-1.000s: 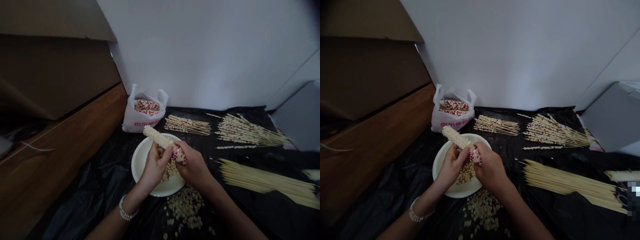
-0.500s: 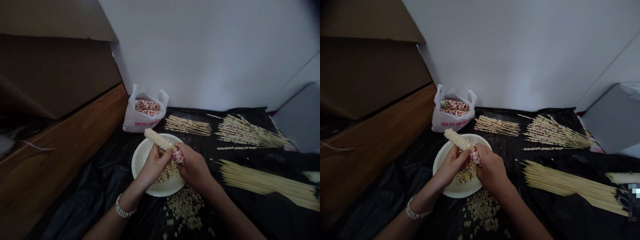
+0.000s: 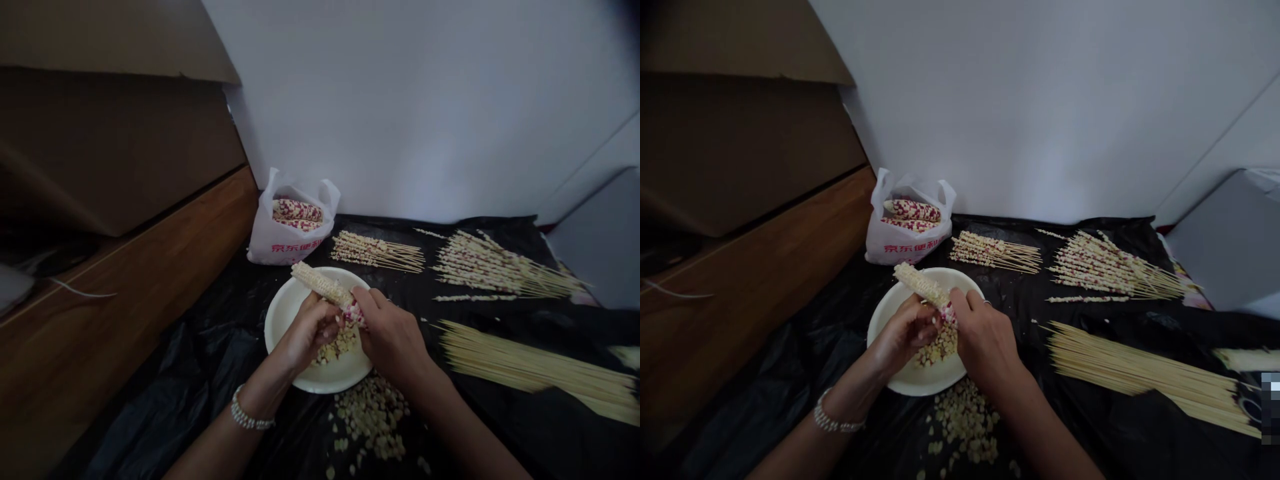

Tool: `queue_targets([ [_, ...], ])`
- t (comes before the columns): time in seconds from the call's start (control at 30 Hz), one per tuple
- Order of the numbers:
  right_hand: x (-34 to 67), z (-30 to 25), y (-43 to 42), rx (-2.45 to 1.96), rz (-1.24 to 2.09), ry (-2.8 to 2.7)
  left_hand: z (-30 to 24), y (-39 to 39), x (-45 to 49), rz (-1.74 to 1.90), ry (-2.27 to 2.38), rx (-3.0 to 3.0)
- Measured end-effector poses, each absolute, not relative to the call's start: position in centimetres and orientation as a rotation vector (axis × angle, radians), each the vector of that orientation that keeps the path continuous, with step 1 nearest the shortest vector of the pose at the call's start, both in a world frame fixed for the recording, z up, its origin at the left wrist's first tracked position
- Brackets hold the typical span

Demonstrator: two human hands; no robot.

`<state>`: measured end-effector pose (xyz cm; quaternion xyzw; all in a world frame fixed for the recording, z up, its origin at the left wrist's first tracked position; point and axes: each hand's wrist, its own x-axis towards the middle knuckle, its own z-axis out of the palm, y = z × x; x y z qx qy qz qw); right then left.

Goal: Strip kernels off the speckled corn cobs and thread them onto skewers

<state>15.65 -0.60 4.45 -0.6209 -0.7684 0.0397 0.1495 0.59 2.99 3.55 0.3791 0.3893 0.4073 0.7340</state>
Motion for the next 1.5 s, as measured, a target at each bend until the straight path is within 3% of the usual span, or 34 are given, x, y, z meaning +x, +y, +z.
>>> queue_targets([
  [0.33,16.9,3.8,-0.2,-1.178,0.567,-1.899,3.5,3.2,0.7,0.925,0.878,0.889],
  [1.07,16.4,3.6,-0.5,-1.182,0.526,-1.876,3.1,3.0,1.2,1.076,0.999,1.044],
  [1.5,16.4,4.0,-0.6,-1.193,0.506,-1.921,2.8,3.0,0.7,0.968,0.971,1.058],
])
